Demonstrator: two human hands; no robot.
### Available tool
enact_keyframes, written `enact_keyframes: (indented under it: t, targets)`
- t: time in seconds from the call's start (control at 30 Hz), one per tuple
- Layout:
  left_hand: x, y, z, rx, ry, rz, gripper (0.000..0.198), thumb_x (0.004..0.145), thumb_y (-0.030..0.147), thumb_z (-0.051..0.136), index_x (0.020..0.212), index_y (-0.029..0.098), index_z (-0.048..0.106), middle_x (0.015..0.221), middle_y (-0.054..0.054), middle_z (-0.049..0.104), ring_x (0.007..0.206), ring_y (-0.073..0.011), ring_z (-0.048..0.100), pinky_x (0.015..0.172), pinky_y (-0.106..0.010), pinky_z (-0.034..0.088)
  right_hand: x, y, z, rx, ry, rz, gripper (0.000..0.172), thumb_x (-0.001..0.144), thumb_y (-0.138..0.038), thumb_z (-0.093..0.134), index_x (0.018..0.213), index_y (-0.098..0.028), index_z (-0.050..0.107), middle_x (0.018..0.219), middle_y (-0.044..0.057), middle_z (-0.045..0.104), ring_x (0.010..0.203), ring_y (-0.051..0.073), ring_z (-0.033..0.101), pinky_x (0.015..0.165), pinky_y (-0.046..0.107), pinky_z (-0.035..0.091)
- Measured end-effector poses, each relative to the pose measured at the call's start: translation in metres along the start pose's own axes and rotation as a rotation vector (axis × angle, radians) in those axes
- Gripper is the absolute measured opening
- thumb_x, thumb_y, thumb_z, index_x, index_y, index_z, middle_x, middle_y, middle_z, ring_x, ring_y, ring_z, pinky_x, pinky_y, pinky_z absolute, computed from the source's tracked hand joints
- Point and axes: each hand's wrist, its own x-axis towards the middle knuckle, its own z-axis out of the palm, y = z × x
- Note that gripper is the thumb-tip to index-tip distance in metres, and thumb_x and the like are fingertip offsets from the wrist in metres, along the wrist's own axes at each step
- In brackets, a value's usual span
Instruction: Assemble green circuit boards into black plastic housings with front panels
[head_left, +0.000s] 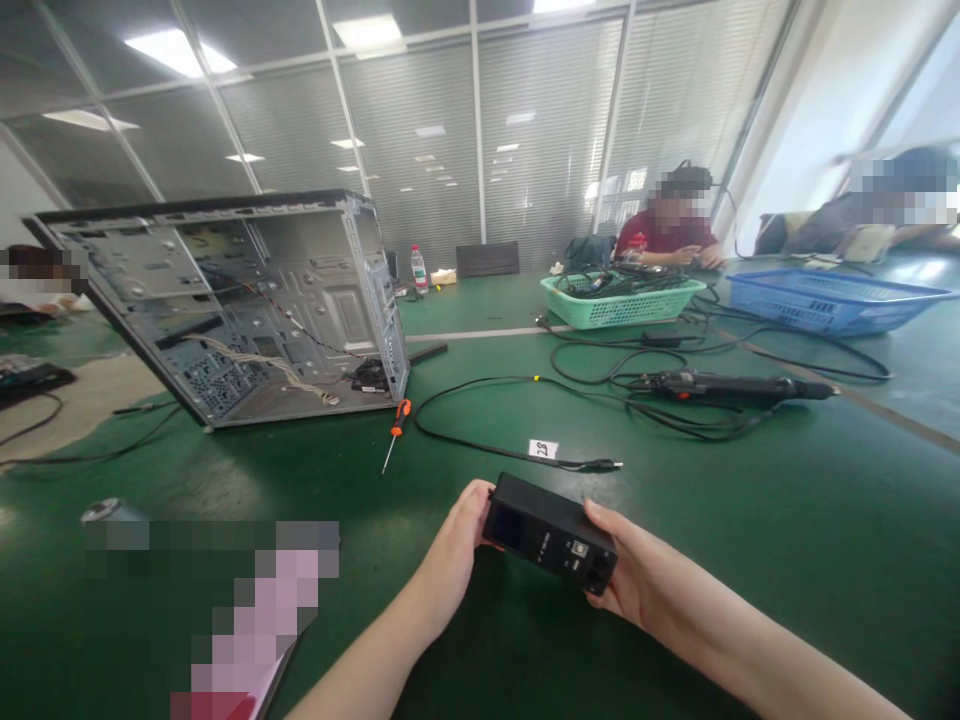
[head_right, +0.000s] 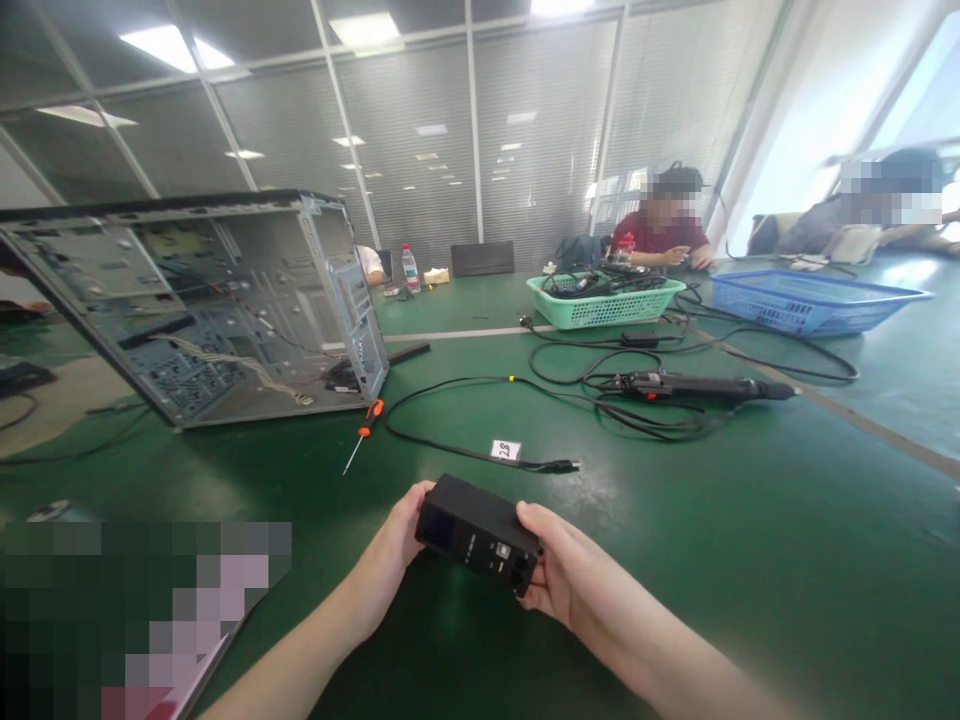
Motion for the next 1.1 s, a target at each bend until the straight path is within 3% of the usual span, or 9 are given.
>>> enact_keyframes:
  t: [0.1,0.23,0.33,0.43,0.53,0.7,0.83,0.93,1.1]
  targets:
    - [0.0,-0.002,-0.001,-0.005,0.034,0.034,0.046,0.083,0.064,0.038,0.083,0.019,0.05,0.073,0.002,0.056,0.072,-0.0166,0.055,0.069,-0.028,0.042,-0.001,-0.002,-0.005,-0.345,-0.008,-0.252,0.05,0.074,-0.059,0.066,0.08,-0.015,0.043,0.071,-0.001,0.045,0.065,0.01,0.045,0.058,0.017,0.038]
    - [-0.004,0.003,0.0,0.161,0.101,-0.015,0.039,0.081,0.056,0.048,0.095,0.021,0.052,0.077,0.002,0.056,0.075,-0.0168,0.055,0.069,-0.028,0.042,0.0,-0.005,-0.01,-0.817,0.081,-0.529,0.038,0.079,-0.051,0.057,0.09,-0.015,0.05,0.083,0.004,0.051,0.078,0.016,0.051,0.069,0.026,0.043]
    - [-0.008,0.01,0.004,0.125,0.021,-0.019,0.038,0.081,0.051,0.051,0.104,0.02,0.053,0.095,-0.003,0.062,0.089,-0.0213,0.058,0.079,-0.033,0.044,0.002,-0.003,-0.012,-0.919,0.129,-0.693,0.03,0.083,-0.043,0.052,0.098,-0.017,0.051,0.097,0.006,0.052,0.087,0.018,0.054,0.077,0.03,0.048]
    - [-0.008,0.013,0.006,0.092,-0.05,0.081,0.037,0.08,0.044,0.058,0.106,0.018,0.055,0.102,-0.006,0.063,0.099,-0.0227,0.057,0.088,-0.034,0.043,0.001,-0.002,-0.013,-0.971,0.151,-0.834,0.024,0.085,-0.038,0.052,0.1,-0.019,0.053,0.106,0.006,0.051,0.093,0.017,0.054,0.077,0.027,0.051]
    - [-0.008,0.012,0.006,0.14,-0.07,0.151,0.041,0.074,0.036,0.068,0.108,0.017,0.053,0.103,-0.006,0.063,0.098,-0.0226,0.058,0.086,-0.032,0.044,0.0,-0.004,-0.015,-1.036,0.132,-0.89,0.021,0.086,-0.034,0.051,0.103,-0.021,0.053,0.113,0.005,0.05,0.101,0.016,0.053,0.08,0.024,0.052]
    - [-0.01,0.013,0.004,0.395,0.05,0.183,0.041,0.065,0.021,0.075,0.101,0.019,0.055,0.094,-0.003,0.063,0.09,-0.0214,0.06,0.08,-0.031,0.046,-0.002,-0.013,-0.02,-1.2,0.065,-0.896,0.022,0.087,-0.03,0.048,0.108,-0.023,0.049,0.114,0.003,0.051,0.104,0.016,0.053,0.091,0.029,0.049]
    - [-0.011,0.013,0.004,0.517,0.084,0.224,0.046,0.063,0.016,0.075,0.105,0.023,0.057,0.106,-0.004,0.063,0.097,-0.0233,0.059,0.085,-0.035,0.045,-0.002,-0.014,-0.023,-1.349,0.108,-0.902,0.034,0.085,-0.026,0.047,0.118,-0.024,0.043,0.116,0.004,0.053,0.106,0.017,0.054,0.09,0.031,0.049]
    - [-0.011,0.011,0.004,0.571,0.089,0.315,0.048,0.062,0.011,0.074,0.105,0.024,0.057,0.114,-0.005,0.06,0.105,-0.0244,0.056,0.092,-0.037,0.043,-0.001,-0.012,-0.022,-1.468,0.158,-1.003,0.04,0.083,-0.021,0.044,0.123,-0.025,0.039,0.118,0.004,0.052,0.108,0.018,0.053,0.09,0.033,0.049]
    - [-0.013,0.01,0.005,0.634,0.083,0.419,0.045,0.063,0.01,0.071,0.103,0.024,0.055,0.12,-0.006,0.054,0.113,-0.0248,0.05,0.094,-0.037,0.041,-0.001,-0.009,-0.017,-1.572,0.201,-1.184,0.032,0.082,-0.014,0.04,0.112,-0.024,0.045,0.115,0.006,0.051,0.107,0.017,0.053,0.085,0.032,0.052]
